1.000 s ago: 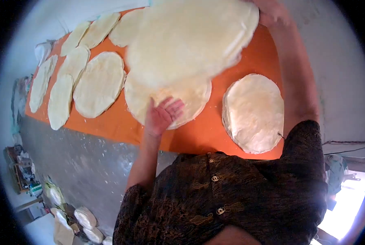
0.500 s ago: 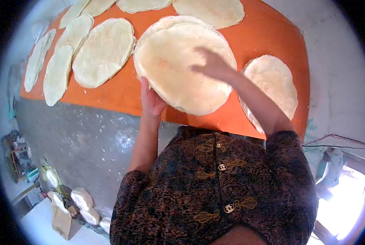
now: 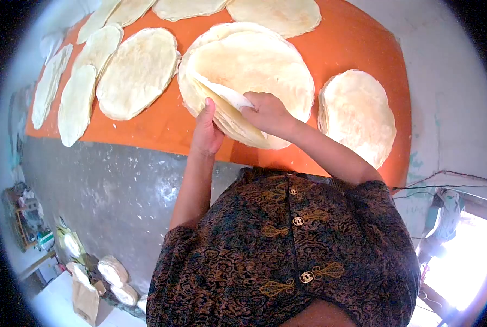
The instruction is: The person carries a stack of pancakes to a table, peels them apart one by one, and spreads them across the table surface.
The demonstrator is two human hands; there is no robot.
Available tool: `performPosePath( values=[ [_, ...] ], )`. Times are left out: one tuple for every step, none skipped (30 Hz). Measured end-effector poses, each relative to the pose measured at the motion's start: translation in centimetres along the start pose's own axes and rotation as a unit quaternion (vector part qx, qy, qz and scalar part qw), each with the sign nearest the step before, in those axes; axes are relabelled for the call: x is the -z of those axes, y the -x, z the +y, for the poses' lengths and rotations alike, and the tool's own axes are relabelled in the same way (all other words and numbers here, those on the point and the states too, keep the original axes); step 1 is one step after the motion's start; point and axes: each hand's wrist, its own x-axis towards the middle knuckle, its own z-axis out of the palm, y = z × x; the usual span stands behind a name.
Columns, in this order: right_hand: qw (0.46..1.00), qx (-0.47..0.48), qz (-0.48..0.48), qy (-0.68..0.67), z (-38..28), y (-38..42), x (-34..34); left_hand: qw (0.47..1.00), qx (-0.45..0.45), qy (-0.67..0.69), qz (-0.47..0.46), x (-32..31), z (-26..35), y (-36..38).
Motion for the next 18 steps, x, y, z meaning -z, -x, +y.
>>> performPosePath(
  values=[
    [1.0, -0.001, 0.006, -0.001, -0.6, 0.3, 0.0, 1.0, -0.007, 0.007, -0.007, 0.1, -0.1, 0.0],
    [1.0, -0.001, 0.012, -0.003, -1.1, 0.5, 0.1, 1.0, -0.007, 0.007, -0.01, 0.0, -0.1, 0.1],
    [1.0, 0.001, 0.01, 0.008, -1.3, 0.6, 0.3, 1.0, -0.008, 0.007, -0.013, -0.1, -0.1, 0.2],
    [1.0, 0.004, 0.009, 0.019, -1.6, 0.7, 0.4, 1.0, -0.009, 0.007, -0.017, -0.2, 0.0, 0.3],
    [0.999, 0.008, 0.007, 0.031, -1.7, 0.8, 0.5, 1.0, -0.01, -0.003, -0.016, -0.1, -0.1, 0.2],
    [0.999, 0.009, 0.005, 0.039, -1.8, 0.7, 0.7, 1.0, -0.012, -0.014, -0.014, 0.1, -0.1, 0.1],
    [0.999, 0.011, 0.003, 0.047, -1.7, 0.5, 0.9, 1.0, -0.013, -0.025, -0.013, 0.2, -0.2, 0.1],
    [0.998, 0.013, 0.0, 0.055, -1.6, 0.4, 1.2, 0.999, -0.015, -0.039, -0.013, 0.2, -0.1, 0.0],
    [0.998, 0.01, 0.004, 0.055, -1.3, 0.3, 1.2, 0.998, -0.017, -0.052, -0.014, -0.2, 0.0, 0.0],
    [0.999, 0.01, 0.008, 0.052, -1.2, 0.3, 1.1, 0.998, -0.018, -0.066, -0.015, -0.4, 0.1, 0.0],
    [0.999, 0.01, 0.013, 0.049, -1.0, 0.2, 1.0, 0.996, -0.022, -0.087, 0.004, -0.4, 0.1, 0.0],
    [0.999, 0.01, 0.018, 0.046, -0.9, 0.2, 0.9, 0.994, -0.027, -0.108, 0.022, -0.5, 0.1, 0.0],
    [0.997, 0.011, 0.039, 0.064, -0.9, 0.2, 0.8, 0.99, -0.031, -0.129, 0.04, -0.6, 0.2, 0.1],
    [0.995, 0.012, 0.06, 0.082, -1.1, 0.3, 0.6, 0.993, -0.013, -0.11, 0.038, -0.9, 0.4, 0.1],
    [0.992, 0.014, 0.08, 0.099, -1.3, 0.3, 0.3, 0.995, 0.004, -0.091, 0.036, -1.5, 0.9, 0.3],
    [0.987, 0.017, 0.087, 0.131, -1.6, 0.2, 0.1, 0.997, 0.021, -0.072, 0.034, -2.0, 1.2, 0.4],
    [0.982, 0.02, 0.094, 0.162, -1.9, 0.1, -0.3, 0.992, 0.002, -0.121, 0.044, -2.6, 1.3, 0.6],
    [0.976, 0.023, 0.101, 0.194, -2.0, 0.0, -0.5, 0.984, -0.019, -0.169, 0.055, -3.2, 1.2, 0.7]
  ],
)
